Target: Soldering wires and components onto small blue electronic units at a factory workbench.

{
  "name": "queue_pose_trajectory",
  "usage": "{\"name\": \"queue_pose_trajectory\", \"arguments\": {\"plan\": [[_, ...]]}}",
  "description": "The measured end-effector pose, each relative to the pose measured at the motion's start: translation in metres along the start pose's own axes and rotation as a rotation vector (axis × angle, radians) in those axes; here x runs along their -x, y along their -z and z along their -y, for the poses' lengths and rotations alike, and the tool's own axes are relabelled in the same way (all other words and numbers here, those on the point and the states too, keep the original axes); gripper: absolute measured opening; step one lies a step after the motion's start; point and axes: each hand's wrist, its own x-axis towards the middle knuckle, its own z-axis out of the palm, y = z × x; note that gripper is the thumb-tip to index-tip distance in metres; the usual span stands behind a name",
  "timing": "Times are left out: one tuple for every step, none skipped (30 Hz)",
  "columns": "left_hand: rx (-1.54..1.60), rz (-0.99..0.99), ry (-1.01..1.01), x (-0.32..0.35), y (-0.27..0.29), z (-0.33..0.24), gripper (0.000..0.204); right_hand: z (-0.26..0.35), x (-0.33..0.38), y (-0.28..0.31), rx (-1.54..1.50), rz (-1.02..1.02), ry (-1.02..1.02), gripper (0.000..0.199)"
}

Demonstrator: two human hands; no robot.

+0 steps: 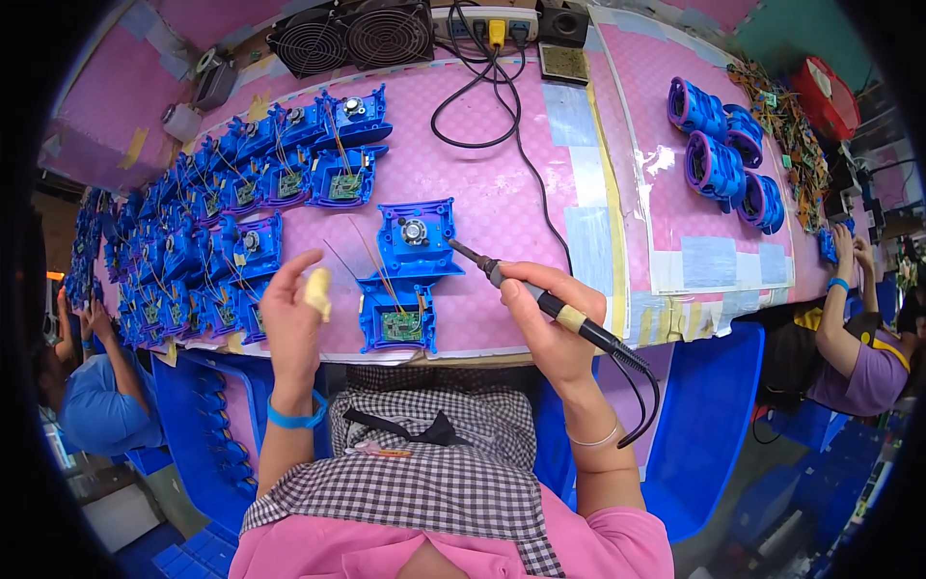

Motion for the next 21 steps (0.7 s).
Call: {"name": "queue_pose_trajectory", "arguments": {"plan": [[0.028, 0.016, 0.019, -0.005, -0.007, -0.001, 0.027, 0.0, 0.0, -0.001, -0.001, 0.005, 0.004, 0.016], [0.055, 0.033, 0.037, -0.007, -0.015, -0.002, 0.025, 0.0, 0.001, -0.002, 0.021, 0.025, 0.007, 0.016], [0.058, 0.036, 0.034, -0.007, -0.019, -0.001, 0.025, -0.001, 0.0, -0.003, 0.046, 0.038, 0.008, 0.016], [-0.069, 0.021, -0.198, -0.008, -0.022, 0.0, 0.021, -0.001, 0.001, -0.004, 0.048, 0.036, 0.011, 0.016], [-0.196, 0.005, -0.431, -0.008, -0.025, 0.001, 0.017, -0.002, 0.002, -0.005, 0.045, 0.032, 0.006, 0.016], [-0.193, 0.012, -0.431, -0.005, -0.03, -0.005, 0.017, -0.003, 0.004, -0.004, 0.043, 0.027, -0.003, 0.016], [-0.208, 0.041, -0.432, 0.0, -0.034, -0.017, 0.016, -0.003, 0.005, -0.004, 0.046, 0.024, -0.004, 0.016], [-0.223, 0.07, -0.432, 0.003, -0.037, -0.023, 0.014, -0.002, 0.005, -0.003, 0.037, 0.008, -0.002, 0.016], [-0.219, 0.086, -0.39, -0.001, -0.039, -0.022, 0.013, -0.001, 0.005, -0.004, 0.026, -0.004, 0.005, 0.016], [-0.219, 0.085, -0.39, -0.003, -0.045, -0.022, 0.013, 0.0, 0.005, -0.004, 0.025, -0.003, 0.006, 0.016], [-0.034, 0.138, -0.275, -0.005, -0.051, -0.021, 0.011, 0.0, 0.005, -0.004, 0.03, 0.008, -0.001, 0.016], [0.15, 0.193, -0.158, -0.007, -0.055, -0.02, 0.009, 0.0, 0.004, -0.003, 0.036, 0.016, -0.009, 0.016], [0.063, 0.241, -0.194, -0.008, -0.056, -0.022, 0.009, -0.001, 0.005, -0.003, 0.035, 0.014, -0.009, 0.016], [0.062, 0.243, -0.195, -0.009, -0.057, -0.022, 0.009, -0.002, 0.005, -0.004, 0.035, 0.014, -0.017, 0.016], [-0.204, 0.246, -0.407, -0.011, -0.059, -0.022, 0.01, -0.002, 0.005, -0.005, 0.035, 0.013, -0.026, 0.016], [-0.473, 0.245, -0.616, -0.012, -0.06, -0.022, 0.011, -0.003, 0.005, -0.005, 0.034, 0.011, -0.028, 0.016], [-0.511, 0.276, -0.577, -0.01, -0.061, -0.024, 0.013, -0.003, 0.005, -0.005, 0.036, 0.01, -0.018, 0.016], [-0.512, 0.278, -0.577, -0.011, -0.062, -0.023, 0.013, -0.003, 0.005, -0.005, 0.038, 0.009, -0.009, 0.016], [-0.563, 0.29, -0.588, -0.012, -0.063, -0.022, 0.013, -0.002, 0.005, -0.005, 0.037, 0.009, -0.01, 0.016], [-0.613, 0.302, -0.599, -0.013, -0.064, -0.021, 0.013, -0.002, 0.005, -0.004, 0.029, 0.01, -0.01, 0.016], [-0.614, 0.304, -0.599, -0.014, -0.064, -0.021, 0.013, -0.002, 0.005, -0.004, 0.021, 0.01, -0.011, 0.016]]}}
